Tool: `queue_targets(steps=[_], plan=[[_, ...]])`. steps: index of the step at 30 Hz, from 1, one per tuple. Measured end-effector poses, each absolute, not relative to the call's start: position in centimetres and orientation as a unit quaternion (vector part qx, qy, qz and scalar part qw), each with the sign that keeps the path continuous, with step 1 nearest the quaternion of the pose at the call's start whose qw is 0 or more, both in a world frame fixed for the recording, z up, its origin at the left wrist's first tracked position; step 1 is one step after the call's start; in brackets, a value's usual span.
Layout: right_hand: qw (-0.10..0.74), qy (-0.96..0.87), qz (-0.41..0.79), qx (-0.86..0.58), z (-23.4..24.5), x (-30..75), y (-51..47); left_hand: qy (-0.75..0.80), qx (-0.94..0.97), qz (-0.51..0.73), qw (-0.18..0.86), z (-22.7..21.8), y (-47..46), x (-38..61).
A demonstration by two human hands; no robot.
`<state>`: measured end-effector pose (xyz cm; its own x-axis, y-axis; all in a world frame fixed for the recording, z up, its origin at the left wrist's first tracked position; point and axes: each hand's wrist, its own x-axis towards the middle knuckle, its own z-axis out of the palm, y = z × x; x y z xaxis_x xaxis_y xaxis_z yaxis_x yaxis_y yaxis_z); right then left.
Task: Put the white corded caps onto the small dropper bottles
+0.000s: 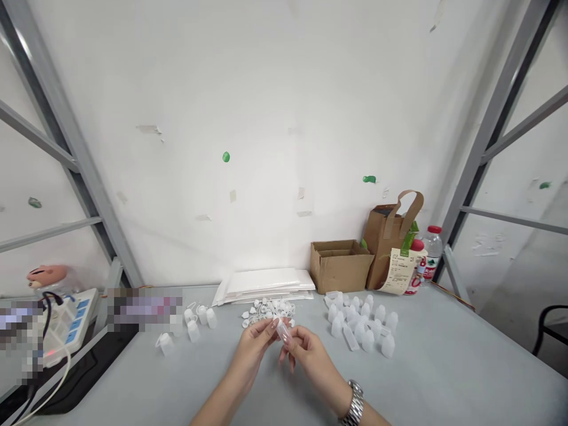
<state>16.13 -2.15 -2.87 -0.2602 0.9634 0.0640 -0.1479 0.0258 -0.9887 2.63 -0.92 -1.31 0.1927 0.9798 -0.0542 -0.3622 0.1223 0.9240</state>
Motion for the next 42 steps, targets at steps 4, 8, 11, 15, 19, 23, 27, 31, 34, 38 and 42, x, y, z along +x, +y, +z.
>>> queue_targets(steps=[4,8,11,15,19,23,27,31,34,38,42], plan=[[0.47,-0.548,0.584,-0.372,-3.1,16.1,-2.2,0.372,0.414,0.512,0.654,-1.2,-1.0,2.5],[0.44,-0.547,0.616,-0.356,-2.9,16.2,-2.1,0.383,0.428,0.514,0.637,-1.4,-0.8,2.5],[0.452,-0.55,0.579,-0.397,-2.9,16.3,-2.1,0.384,0.418,0.528,0.632,-1.2,-0.8,2.4],[0.475,-0.58,0.46,-0.475,-3.0,16.2,-2.4,0.347,0.34,0.591,0.644,-1.0,-0.6,1.7],[0.447,-0.615,0.412,-0.502,-3.0,16.1,-2.7,0.362,0.261,0.624,0.642,-1.2,0.1,1.1],[0.424,-0.641,0.36,-0.529,-3.0,16.2,-3.1,0.377,0.236,0.613,0.653,-1.7,0.6,0.8],[0.401,-0.667,0.329,-0.534,-3.0,16.3,-3.5,0.375,0.228,0.589,0.678,-1.9,0.4,1.0],[0.389,-0.681,0.322,-0.531,-3.0,16.2,-3.6,0.38,0.189,0.567,0.706,-1.5,0.1,1.6],[0.387,-0.683,0.321,-0.529,-2.8,16.2,-3.6,0.388,0.168,0.56,0.712,-1.2,0.0,1.9],[0.381,-0.681,0.32,-0.536,-2.7,16.2,-3.6,0.382,0.158,0.565,0.714,-1.2,0.0,2.0],[0.376,-0.681,0.316,-0.542,-2.7,16.2,-3.6,0.383,0.143,0.57,0.713,-1.4,0.0,2.1]])
